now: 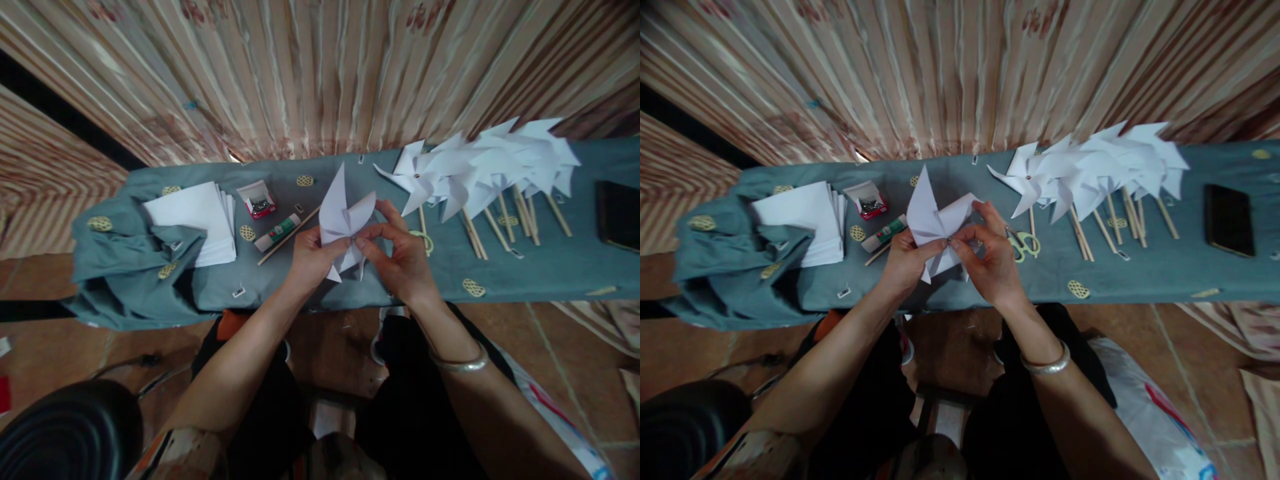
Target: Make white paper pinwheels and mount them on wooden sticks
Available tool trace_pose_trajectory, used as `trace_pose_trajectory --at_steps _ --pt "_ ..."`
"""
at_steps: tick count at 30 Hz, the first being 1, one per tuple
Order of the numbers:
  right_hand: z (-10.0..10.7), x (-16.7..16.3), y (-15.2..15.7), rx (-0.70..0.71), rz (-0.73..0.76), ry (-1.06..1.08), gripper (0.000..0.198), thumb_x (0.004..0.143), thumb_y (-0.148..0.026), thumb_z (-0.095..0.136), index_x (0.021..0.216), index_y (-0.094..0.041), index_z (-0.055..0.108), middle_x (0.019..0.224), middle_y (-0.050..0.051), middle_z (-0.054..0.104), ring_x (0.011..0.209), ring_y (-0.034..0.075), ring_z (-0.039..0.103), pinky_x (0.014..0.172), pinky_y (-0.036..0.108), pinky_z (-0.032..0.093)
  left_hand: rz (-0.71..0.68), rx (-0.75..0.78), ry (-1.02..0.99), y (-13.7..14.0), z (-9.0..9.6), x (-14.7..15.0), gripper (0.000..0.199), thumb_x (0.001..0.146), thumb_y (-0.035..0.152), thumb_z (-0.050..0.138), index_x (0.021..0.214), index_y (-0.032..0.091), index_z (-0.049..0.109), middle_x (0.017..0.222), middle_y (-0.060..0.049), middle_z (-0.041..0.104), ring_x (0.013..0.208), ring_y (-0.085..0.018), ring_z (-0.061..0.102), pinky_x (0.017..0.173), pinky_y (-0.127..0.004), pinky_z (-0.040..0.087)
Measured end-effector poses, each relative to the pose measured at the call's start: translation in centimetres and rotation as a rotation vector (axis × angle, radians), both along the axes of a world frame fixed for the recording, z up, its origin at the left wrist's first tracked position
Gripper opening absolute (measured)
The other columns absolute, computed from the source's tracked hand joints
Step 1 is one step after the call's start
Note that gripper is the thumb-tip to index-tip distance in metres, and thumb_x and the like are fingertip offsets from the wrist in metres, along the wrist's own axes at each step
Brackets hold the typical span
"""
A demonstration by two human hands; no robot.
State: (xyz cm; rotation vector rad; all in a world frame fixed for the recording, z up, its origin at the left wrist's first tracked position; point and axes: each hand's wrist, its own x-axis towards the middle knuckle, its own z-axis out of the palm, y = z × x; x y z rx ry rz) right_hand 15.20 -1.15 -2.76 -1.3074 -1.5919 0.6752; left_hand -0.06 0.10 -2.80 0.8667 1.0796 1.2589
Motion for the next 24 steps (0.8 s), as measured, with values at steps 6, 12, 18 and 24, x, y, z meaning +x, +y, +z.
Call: trace_pose_trajectory --at_steps 6,12,18,24 --pt "0.05 -0.01 -0.03 0.005 0.001 -0.011 0.017 0.083 -0.041 0.07 0.079 -0.024 0.071 0.147 0.006 0.057 0.148 0.031 0.038 0.122 0.057 0.025 -0.003 0.011 0.019 0.01 -0.11 0.0 0.022 0.055 0.026 0.082 0.073 0.015 0.075 0.068 0.001 0.071 0.06 -0.014 0.06 0.058 -0.025 0.047" --pt "-0.04 0.05 0.01 -0.004 0.006 -0.003 0.017 0.082 -0.04 0.07 0.079 -0.024 0.071 0.148 0.006 0.056 0.148 0.031 0.038 0.122 0.056 0.024 0.002 0.032 0.067 -0.08 0.16 -0.05 0.018 0.057 0.025 0.081 0.07 0.015 0.075 0.067 0.001 0.071 0.061 -0.014 0.059 0.058 -0.025 0.047" --pt "-0.36 0.42 0.31 -0.034 0.044 0.013 0.013 0.081 -0.037 0.071 0.078 -0.024 0.072 0.144 0.007 0.059 0.146 0.031 0.04 0.122 0.057 0.024 -0.011 0.104 0.184 0.13 0.11 -0.18 0.012 0.058 0.023 0.078 0.066 0.016 0.073 0.061 0.003 0.066 0.058 -0.013 0.055 0.056 -0.024 0.043" --pt "-0.13 0.42 0.38 -0.089 0.073 0.039 0.011 0.08 -0.034 0.07 0.075 -0.023 0.071 0.139 0.008 0.062 0.139 0.03 0.049 0.122 0.056 0.023 -0.064 0.135 0.217 0.22 -0.29 -0.45 0.014 0.06 0.025 0.076 0.069 0.014 0.073 0.06 0.003 0.064 0.056 -0.011 0.053 0.055 -0.023 0.04"
